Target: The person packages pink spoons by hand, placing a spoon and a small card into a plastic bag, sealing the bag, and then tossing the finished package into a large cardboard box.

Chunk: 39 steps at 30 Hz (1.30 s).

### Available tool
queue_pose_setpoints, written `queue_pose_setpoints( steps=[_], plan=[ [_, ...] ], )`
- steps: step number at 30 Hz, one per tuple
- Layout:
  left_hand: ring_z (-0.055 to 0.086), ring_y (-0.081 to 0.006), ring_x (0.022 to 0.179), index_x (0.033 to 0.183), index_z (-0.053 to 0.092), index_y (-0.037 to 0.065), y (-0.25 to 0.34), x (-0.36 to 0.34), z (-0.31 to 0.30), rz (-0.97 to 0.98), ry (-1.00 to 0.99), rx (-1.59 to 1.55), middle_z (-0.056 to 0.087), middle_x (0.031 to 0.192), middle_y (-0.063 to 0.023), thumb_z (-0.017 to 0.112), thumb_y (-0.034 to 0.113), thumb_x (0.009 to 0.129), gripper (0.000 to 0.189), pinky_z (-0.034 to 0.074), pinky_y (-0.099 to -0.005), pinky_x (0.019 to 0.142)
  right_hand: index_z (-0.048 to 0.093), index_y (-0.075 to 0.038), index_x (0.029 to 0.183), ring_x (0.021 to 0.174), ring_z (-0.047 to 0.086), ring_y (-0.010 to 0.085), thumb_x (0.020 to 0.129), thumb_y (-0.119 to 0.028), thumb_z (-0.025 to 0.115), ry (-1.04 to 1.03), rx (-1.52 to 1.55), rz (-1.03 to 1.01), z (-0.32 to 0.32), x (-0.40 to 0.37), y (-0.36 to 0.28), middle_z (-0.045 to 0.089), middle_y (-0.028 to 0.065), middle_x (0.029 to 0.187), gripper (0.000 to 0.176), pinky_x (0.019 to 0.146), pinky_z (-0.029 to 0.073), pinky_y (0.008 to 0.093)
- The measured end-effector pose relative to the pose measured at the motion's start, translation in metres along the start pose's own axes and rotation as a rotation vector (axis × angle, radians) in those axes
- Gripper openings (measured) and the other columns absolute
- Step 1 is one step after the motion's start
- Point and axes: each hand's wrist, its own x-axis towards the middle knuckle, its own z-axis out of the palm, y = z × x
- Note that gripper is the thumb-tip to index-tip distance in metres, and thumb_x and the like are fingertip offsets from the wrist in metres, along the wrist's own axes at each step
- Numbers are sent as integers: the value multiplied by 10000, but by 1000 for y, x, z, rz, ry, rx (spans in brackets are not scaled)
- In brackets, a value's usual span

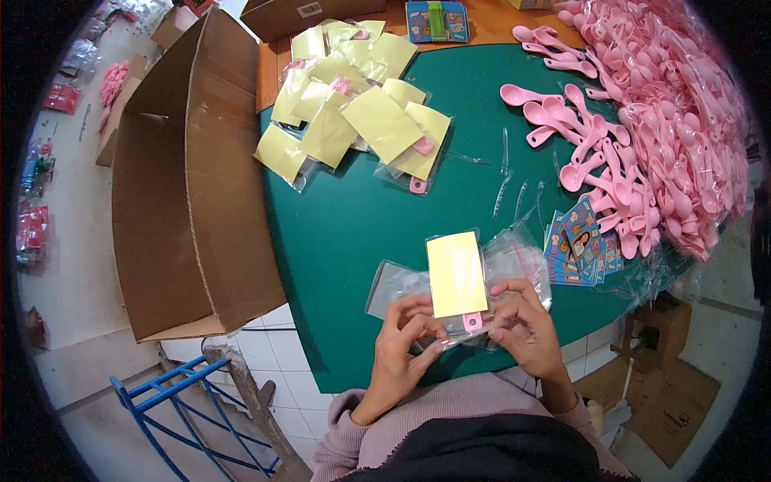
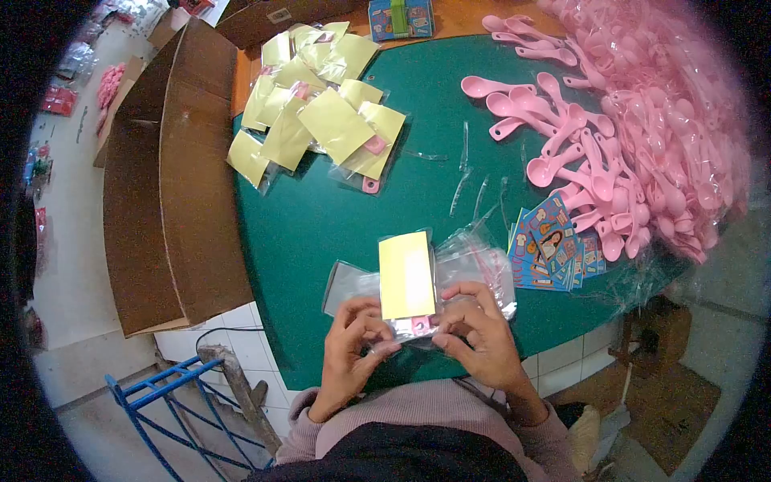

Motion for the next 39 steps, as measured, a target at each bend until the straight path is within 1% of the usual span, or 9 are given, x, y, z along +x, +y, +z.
queue_pose_setpoints(
  steps=[4, 7, 17, 26, 28, 34, 37, 38, 39],
  plan=[
    [532, -76, 743, 803, 561, 5, -3, -2, 1, -248, -118, -226, 558, 832, -42, 663, 38, 746, 122, 426, -198, 651, 518, 19, 864, 892, 541, 123, 792, 49, 564, 38, 68, 50, 3, -1, 6, 467, 113, 993, 90, 730, 479, 224],
    [517, -48, 684, 809, 550, -5, -1, 0, 4, -182, -64, -155, 555, 764, -24, 645, 35, 771, 110, 425, -192, 605, 480, 41, 884, 779, 581, 120, 808, 56, 544, 94, 173, 216, 8, -2, 5, 517, 108, 874, 101, 694, 498, 230],
    [488, -56, 647, 861, 458, 25, -4, -3, 17, -320, 131, -579, 508, 745, -17, 596, 1, 800, 152, 412, -176, 553, 432, 19, 915, 680, 593, 117, 830, 52, 504, 279, 113, 140, 21, 1, 5, 552, 89, 747, 116, 605, 501, 233],
    [460, -37, 700, 1002, 498, 15, -8, -5, 13, -259, 56, -574, 501, 816, -4, 568, 2, 822, 193, 376, -161, 562, 480, 58, 1080, 697, 592, 118, 852, 22, 477, 256, 87, 171, 27, 1, -1, 571, 82, 799, 231, 633, 493, 229],
    [468, -70, 747, 1157, 446, -3, -7, -3, 10, -227, -43, -387, 507, 1047, -58, 554, -2, 818, 356, 408, -189, 633, 467, 59, 1139, 698, 592, 118, 848, 30, 476, 261, 75, 192, 26, 1, -2, 568, 77, 804, 292, 641, 492, 227],
    [481, -110, 862, 1240, 410, -4, 14, 16, -14, -167, -205, -283, 470, 1190, -89, 551, -22, 794, 468, 418, -227, 747, 467, 26, 1195, 748, 579, 118, 837, 39, 483, 186, 100, 164, 18, 2, -11, 543, 80, 871, 358, 678, 489, 228],
    [503, -100, 780, 1214, 450, 37, 20, 53, -42, 243, 24, 12, 496, 1162, -88, 563, -22, 765, 467, 439, -185, 557, 532, 17, 1120, 779, 577, 128, 810, 42, 517, 169, -77, 13, 8, 11, -25, 549, 90, 884, 311, 692, 486, 235],
    [545, -186, 894, 1220, 444, 29, 18, 67, -49, 213, 94, -60, 469, 1205, -134, 578, 28, 769, 470, 471, -247, 670, 554, 12, 1080, 778, 579, 135, 793, 45, 531, 168, -236, -61, 3, 15, -30, 554, 94, 883, 290, 696, 484, 237],
    [501, -260, 1004, 1235, 443, 73, 17, 84, -60, 277, 201, 237, 416, 1257, -158, 608, 88, 767, 497, 454, -315, 749, 576, 7, 1040, 778, 582, 141, 776, 48, 545, 168, -395, -135, -1, 18, -35, 559, 98, 882, 270, 699, 483, 240]
  ],
)
